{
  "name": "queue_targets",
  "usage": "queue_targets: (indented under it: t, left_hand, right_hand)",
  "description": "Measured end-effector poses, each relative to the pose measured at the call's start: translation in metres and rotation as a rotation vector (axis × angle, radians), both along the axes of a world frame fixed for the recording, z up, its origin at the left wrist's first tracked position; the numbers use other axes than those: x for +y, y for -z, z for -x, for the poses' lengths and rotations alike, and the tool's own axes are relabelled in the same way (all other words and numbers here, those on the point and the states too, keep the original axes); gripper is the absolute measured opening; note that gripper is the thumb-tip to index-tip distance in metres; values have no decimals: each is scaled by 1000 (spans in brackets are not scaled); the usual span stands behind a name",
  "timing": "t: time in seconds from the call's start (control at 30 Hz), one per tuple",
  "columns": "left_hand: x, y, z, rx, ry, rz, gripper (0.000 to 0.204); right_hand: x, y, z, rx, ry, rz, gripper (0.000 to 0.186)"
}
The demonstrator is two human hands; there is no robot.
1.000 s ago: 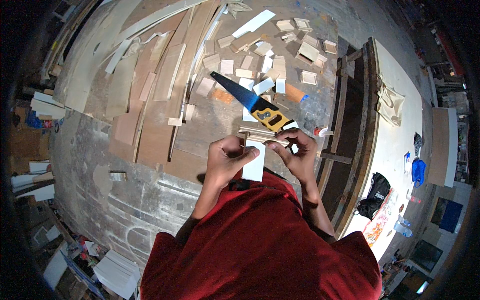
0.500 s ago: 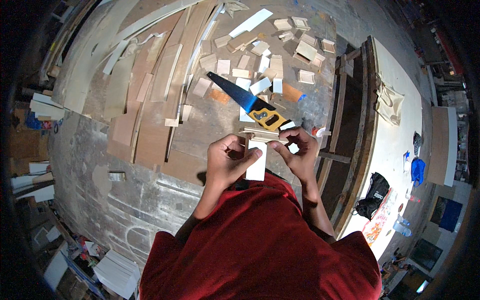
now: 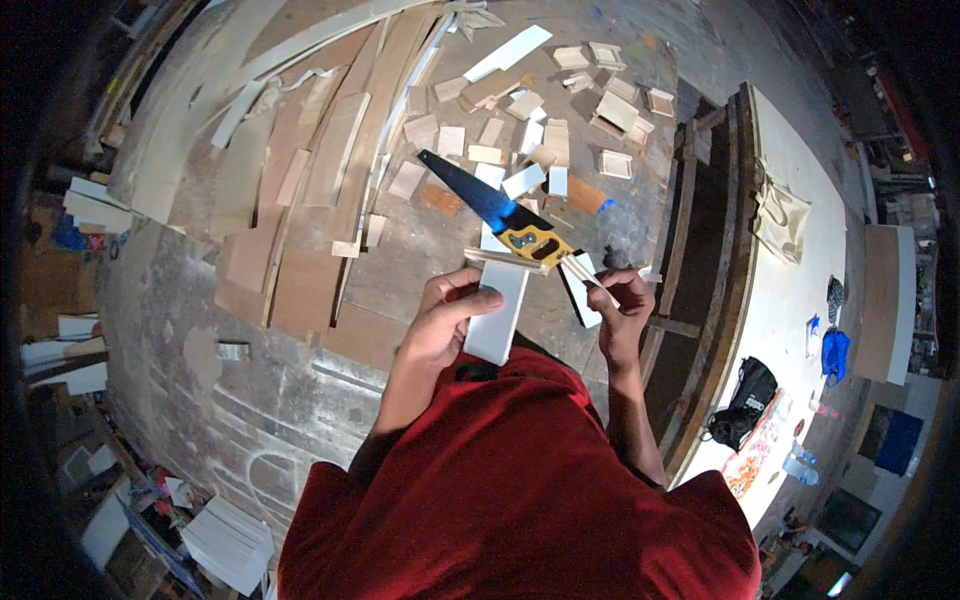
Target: The person assembles small wooden pieces by applying glue with a brush, fitting them together, and then uses a hand saw to cut a small block of wood on a workbench.
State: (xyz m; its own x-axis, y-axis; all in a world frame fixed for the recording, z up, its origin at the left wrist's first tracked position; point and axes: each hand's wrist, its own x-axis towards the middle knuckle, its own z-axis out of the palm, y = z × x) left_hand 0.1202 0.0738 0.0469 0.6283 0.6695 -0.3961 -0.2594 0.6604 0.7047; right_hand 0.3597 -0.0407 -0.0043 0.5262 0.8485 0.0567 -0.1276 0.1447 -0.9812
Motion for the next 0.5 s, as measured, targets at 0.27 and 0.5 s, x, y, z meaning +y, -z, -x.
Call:
queue_targets:
  t: [0.27, 0.5]
  left_hand:
    - [16, 12, 18, -245, 5, 116, 46]
    - [5, 16, 21, -381, 5, 92, 50]
  right_hand:
    - [-3, 57, 4, -229, -72, 341, 19]
    - [-6, 168, 6, -753, -302, 734, 28]
